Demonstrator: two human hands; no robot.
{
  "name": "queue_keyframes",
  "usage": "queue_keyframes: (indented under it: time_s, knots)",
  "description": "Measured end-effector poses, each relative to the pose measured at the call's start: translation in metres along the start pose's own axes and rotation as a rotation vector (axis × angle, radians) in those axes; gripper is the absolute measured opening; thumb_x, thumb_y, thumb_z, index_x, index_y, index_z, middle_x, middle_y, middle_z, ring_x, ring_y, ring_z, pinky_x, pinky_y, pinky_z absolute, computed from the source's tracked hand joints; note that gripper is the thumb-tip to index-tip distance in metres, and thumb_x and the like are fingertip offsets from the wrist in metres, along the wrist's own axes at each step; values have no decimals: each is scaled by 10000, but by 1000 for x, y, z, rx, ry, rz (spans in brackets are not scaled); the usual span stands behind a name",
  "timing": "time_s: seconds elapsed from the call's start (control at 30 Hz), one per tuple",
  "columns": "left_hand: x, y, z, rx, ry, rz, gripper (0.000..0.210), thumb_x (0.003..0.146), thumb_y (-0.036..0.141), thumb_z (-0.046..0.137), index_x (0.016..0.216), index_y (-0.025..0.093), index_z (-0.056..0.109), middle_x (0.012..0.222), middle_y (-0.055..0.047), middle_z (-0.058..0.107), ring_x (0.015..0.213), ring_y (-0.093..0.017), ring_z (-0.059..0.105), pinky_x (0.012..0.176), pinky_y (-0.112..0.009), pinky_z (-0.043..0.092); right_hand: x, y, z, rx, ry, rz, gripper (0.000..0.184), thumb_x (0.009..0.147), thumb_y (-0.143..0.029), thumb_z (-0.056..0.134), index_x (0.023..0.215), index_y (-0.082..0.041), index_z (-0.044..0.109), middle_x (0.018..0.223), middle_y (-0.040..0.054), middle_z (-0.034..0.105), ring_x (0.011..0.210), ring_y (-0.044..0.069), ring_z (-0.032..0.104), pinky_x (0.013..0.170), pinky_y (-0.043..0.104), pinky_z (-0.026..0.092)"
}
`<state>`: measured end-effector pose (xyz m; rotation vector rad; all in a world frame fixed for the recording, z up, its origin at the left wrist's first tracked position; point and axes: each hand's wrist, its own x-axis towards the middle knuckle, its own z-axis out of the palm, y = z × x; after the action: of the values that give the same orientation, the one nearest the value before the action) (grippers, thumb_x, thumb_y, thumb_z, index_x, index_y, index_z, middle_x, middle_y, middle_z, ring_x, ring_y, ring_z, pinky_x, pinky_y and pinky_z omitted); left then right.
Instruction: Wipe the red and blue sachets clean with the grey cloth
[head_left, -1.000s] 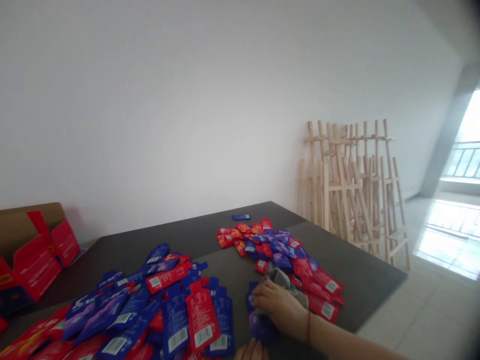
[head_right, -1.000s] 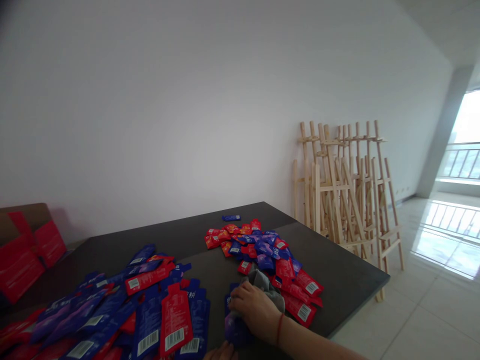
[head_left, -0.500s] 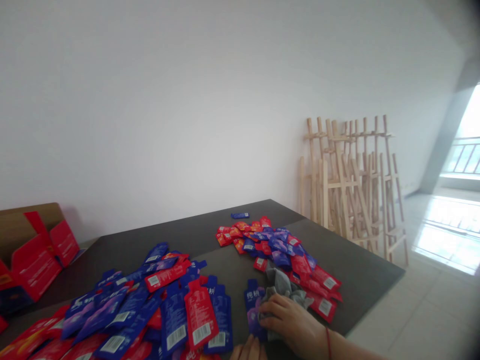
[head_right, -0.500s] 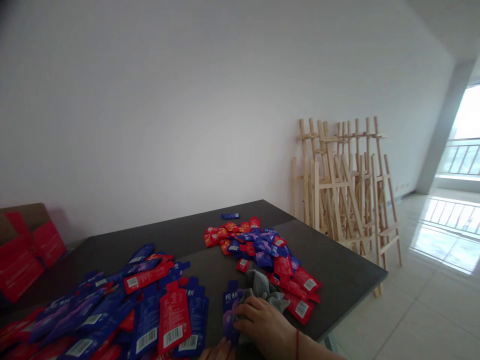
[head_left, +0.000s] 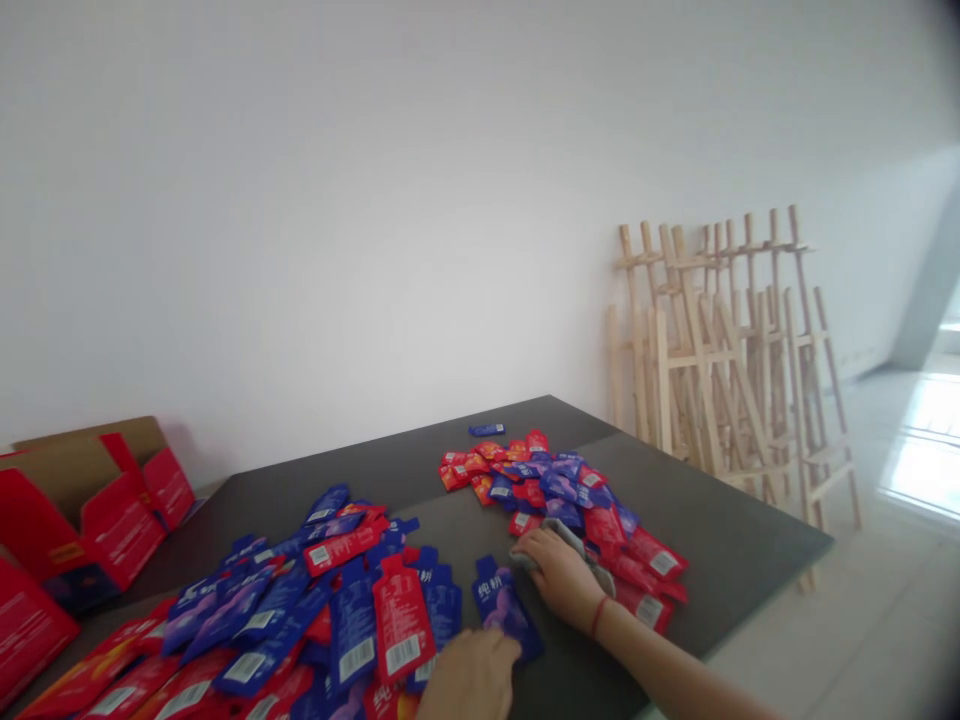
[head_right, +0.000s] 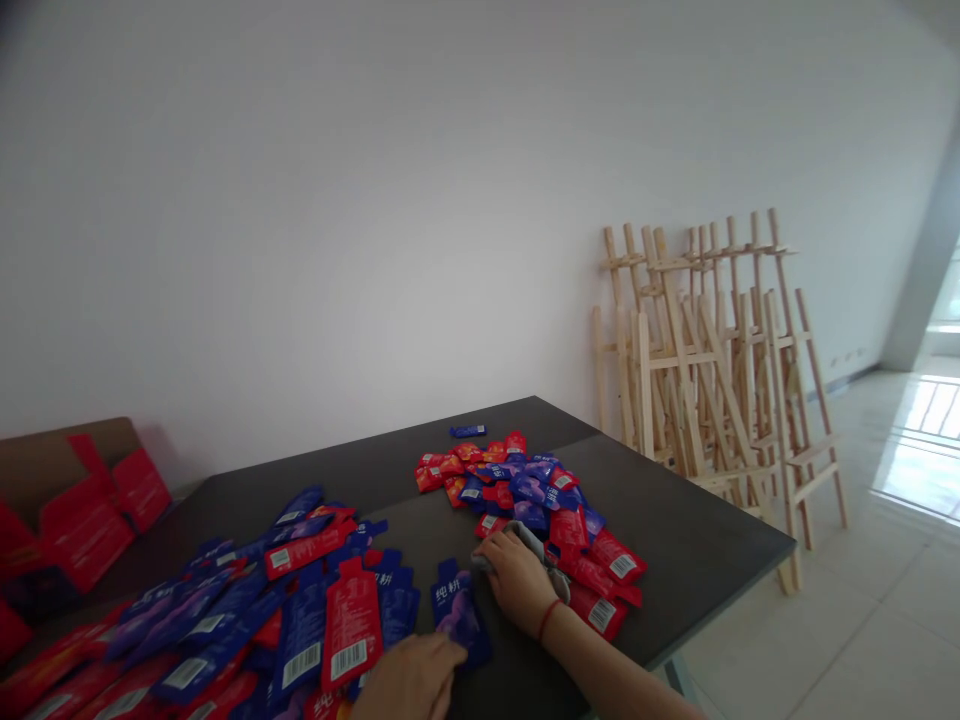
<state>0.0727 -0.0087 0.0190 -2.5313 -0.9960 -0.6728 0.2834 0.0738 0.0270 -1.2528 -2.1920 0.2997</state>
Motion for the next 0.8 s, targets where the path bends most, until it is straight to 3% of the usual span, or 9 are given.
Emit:
queue_keyframes:
  time_s: [0.07, 0.17, 0.27, 0.33, 0.47, 0.57, 0.7, 0.8]
  knots:
    - [23, -13, -16, -76, -126, 56, 418, 711, 0, 528, 1006, 273, 645, 967, 26, 745, 854, -162, 710, 763, -250, 533, 0, 2, 2, 81, 70, -5, 346, 859, -45, 523, 1106, -199, 710, 1166, 83, 707, 1129, 246, 604, 1029, 369, 431]
    - [58, -27, -28, -99, -333, 273, 482, 733, 52, 627, 1152, 289, 625, 1126, 1, 728, 1036, -190, 678, 901, -304, 519, -4, 3, 5, 142, 132, -15, 358, 851, -37, 521, 1110, -199, 708, 1175, 87, 708, 1134, 241, 607, 1017, 357, 440]
    - [86, -32, -27, -35, -546, 468, 454, 735, 166, 755, 1161, 255, 628, 1128, -26, 712, 1058, -217, 649, 918, -335, 513, -4, 3, 8, 146, 148, -26, 304, 877, -62, 532, 1084, -194, 710, 1131, 89, 715, 1098, 247, 614, 990, 365, 455]
    - [101, -32, -26, 32, -608, 582, 346, 747, 238, 786, 1070, 228, 660, 1052, -37, 708, 1034, -232, 630, 929, -361, 501, -2, 4, 9, 148, 143, -41, 259, 893, -85, 549, 1065, -193, 709, 1100, 88, 716, 1064, 249, 617, 970, 368, 464]
    - [116, -32, -35, 75, -540, 635, 70, 844, 240, 730, 871, 232, 666, 948, -14, 687, 971, -211, 607, 869, -333, 487, 0, 6, 12, 164, 137, -64, 190, 899, -115, 581, 1025, -187, 704, 1056, 78, 711, 1012, 246, 616, 944, 367, 474]
    - [104, -32, -44, 38, -446, 478, 45, 915, 193, 665, 891, 219, 637, 961, 10, 687, 910, -173, 620, 761, -280, 486, -1, 6, 13, 170, 143, -69, 227, 875, -79, 572, 1023, -188, 705, 1065, 73, 711, 1030, 246, 612, 958, 372, 466]
    - [50, -32, -27, 31, -313, 215, 163, 941, 76, 564, 938, 224, 632, 969, 34, 712, 828, -148, 651, 700, -248, 496, -3, 4, 11, 146, 136, -87, 360, 812, -10, 552, 1078, -199, 703, 1141, 66, 707, 1091, 238, 609, 995, 370, 450]
    - [-1, -29, 2, 70, -183, 183, 261, 926, 48, 515, 1044, 233, 657, 1024, 18, 752, 849, -153, 698, 702, -231, 526, -3, 3, 10, 108, 110, -87, 384, 801, -7, 556, 1099, -200, 701, 1177, 62, 701, 1123, 231, 601, 1022, 370, 440]
